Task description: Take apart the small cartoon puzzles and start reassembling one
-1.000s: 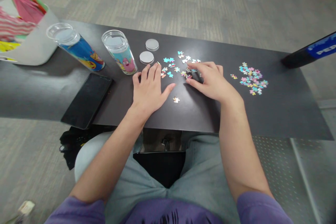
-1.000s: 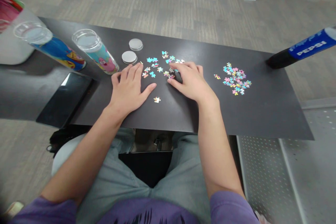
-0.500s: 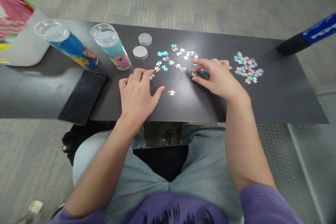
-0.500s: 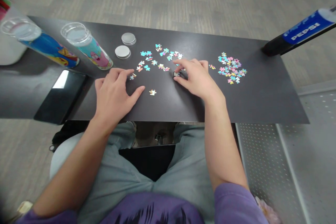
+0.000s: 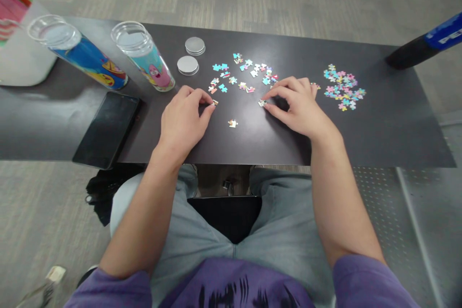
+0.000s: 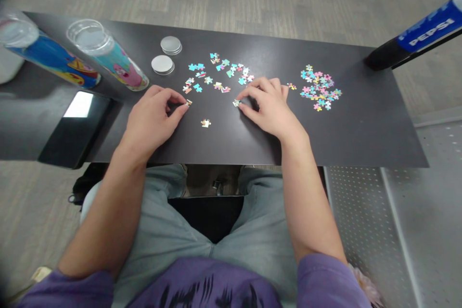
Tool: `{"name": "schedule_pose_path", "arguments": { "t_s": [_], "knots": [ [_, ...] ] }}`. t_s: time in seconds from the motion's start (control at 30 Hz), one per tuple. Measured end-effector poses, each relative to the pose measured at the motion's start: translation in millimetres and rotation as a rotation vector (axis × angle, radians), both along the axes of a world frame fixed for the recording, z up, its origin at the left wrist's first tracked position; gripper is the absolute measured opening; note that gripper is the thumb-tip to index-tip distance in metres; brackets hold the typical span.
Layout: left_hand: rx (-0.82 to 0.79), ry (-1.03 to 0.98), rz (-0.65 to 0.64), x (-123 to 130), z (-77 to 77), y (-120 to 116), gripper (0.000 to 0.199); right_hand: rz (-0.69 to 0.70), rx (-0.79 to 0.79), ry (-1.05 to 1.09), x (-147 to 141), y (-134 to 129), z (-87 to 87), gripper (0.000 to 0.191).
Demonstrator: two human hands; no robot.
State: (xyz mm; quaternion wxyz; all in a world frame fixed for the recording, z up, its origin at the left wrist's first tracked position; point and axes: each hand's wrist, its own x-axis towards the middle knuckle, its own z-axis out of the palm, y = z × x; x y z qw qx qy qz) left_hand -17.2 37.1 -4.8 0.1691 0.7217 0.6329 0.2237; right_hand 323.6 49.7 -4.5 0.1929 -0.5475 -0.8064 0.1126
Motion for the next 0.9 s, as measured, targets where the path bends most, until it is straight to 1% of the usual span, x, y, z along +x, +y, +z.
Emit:
{"name": "schedule_pose_path", "arguments": {
  "t_s": [0.13,0.2,0.27,0.33,0.47,0.53,0.57,0.7,0.77,0.83,0.9],
  "knots": [
    [0.019,-0.041,-0.124,1.9,-6.4,8.9,0.022,0.049,-0.018,-0.007,-0.2,0.5,-0.1,0.026],
    [0.028,-0.061,-0.204,5.4,-7.9,11.7,0.029,0.070,-0.022,-0.006,-0.5,2.0,-0.4,0.028],
    [0.041,-0.084,-0.252,9.4,-8.3,13.1,0.034,0.083,-0.025,0.005,-1.7,3.5,0.0,0.029],
    [0.048,-0.114,-0.264,12.4,-7.9,13.2,0.033,0.081,-0.028,0.019,-3.7,4.3,1.1,0.030],
    [0.034,-0.141,-0.254,12.9,-5.8,13.4,0.015,0.073,-0.028,0.035,-8.1,4.2,2.7,0.030],
    [0.019,-0.129,-0.269,12.0,-5.7,14.9,0.011,0.075,-0.021,0.039,-9.8,4.2,2.1,0.028],
    [0.017,-0.124,-0.277,12.0,-6.3,16.0,0.012,0.076,-0.019,0.039,-10.6,4.3,1.7,0.028],
    [0.048,-0.120,-0.324,17.1,-12.3,21.7,0.025,0.074,-0.014,0.020,-14.0,3.3,4.5,0.024],
    [0.065,-0.137,-0.349,20.5,-15.5,24.0,0.030,0.080,-0.019,0.001,-16.9,1.0,10.2,0.023],
    [0.080,-0.178,-0.348,21.3,-17.2,24.9,0.032,0.091,-0.039,-0.022,-21.7,-2.1,17.1,0.021],
    [0.095,-0.226,-0.327,17.9,-16.4,24.1,0.029,0.107,-0.062,-0.037,-28.9,-4.7,22.3,0.020]
  ]
}}
